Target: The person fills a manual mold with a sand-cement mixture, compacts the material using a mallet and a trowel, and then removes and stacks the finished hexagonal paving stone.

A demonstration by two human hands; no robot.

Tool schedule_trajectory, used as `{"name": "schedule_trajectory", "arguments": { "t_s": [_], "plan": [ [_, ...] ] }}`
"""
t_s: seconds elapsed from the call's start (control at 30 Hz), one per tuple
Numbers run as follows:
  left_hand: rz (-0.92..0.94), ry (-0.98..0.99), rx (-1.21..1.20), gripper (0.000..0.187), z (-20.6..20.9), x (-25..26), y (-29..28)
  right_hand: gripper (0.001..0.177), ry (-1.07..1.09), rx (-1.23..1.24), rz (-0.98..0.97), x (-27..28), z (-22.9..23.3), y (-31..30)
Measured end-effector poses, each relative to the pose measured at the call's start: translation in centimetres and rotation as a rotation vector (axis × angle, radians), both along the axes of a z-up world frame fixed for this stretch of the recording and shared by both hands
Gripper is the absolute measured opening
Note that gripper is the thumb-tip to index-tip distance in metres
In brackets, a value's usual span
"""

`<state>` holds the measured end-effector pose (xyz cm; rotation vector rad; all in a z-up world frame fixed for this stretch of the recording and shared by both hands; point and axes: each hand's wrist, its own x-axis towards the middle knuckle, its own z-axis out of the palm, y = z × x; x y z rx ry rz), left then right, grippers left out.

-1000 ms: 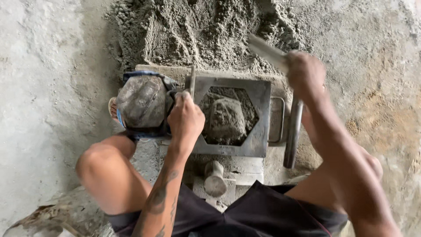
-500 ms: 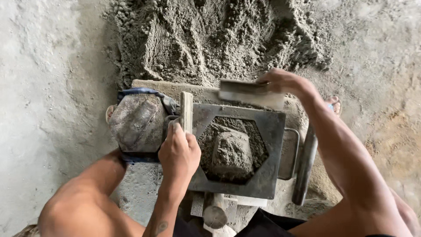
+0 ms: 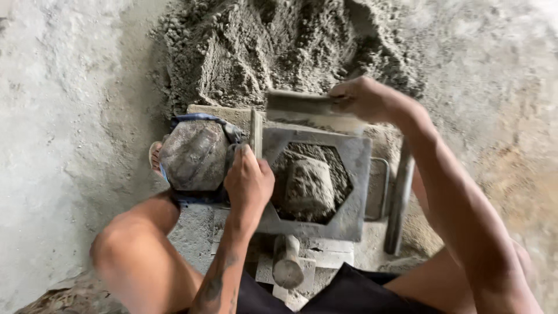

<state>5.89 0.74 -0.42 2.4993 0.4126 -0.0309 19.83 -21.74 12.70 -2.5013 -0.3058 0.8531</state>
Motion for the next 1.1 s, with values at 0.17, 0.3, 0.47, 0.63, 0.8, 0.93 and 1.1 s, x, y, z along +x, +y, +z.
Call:
{"name": "schedule_trajectory", "arguments": {
  "t_s": [0.17,0.3,0.47,0.63,0.8,0.93,1.1],
  "plan": [
    [-0.071,-0.034,-0.144,0.046,4.0,-0.7,-1.0,0.019,-0.723,0.161,-0.111,-6.6,-6.1,-3.2],
    [-0.220,-0.119,0.036,0.029,3.9,-0.9,-2.7,0.021,-0.743,-0.213,-0.465,-13.7,-5.3,-2.0],
    [-0.479,-0.143,0.198,0.027,1.6,-1.7,-2.8,0.026,-0.478,-0.231,-0.485,-16.0,-9.2,-0.7],
    [-0.352,-0.065,-0.079,0.030,2.8,-3.0,-0.2,0.035,-0.534,-0.206,-0.530,-16.3,-11.2,-0.6],
    [-0.209,0.000,-0.095,0.035,0.1,-3.3,0.1,0.038,-0.898,-0.264,0.063,-18.1,-12.8,-1.8],
    [-0.199,-0.022,-0.066,0.034,0.3,-2.9,-0.6,0.035,-1.161,-0.314,-0.010,-15.4,-12.2,-4.1],
    [-0.279,0.037,-0.057,0.041,3.6,-1.8,-0.5,0.034,-0.772,-0.354,-0.032,-16.8,-14.2,-4.4]
  ]
}}
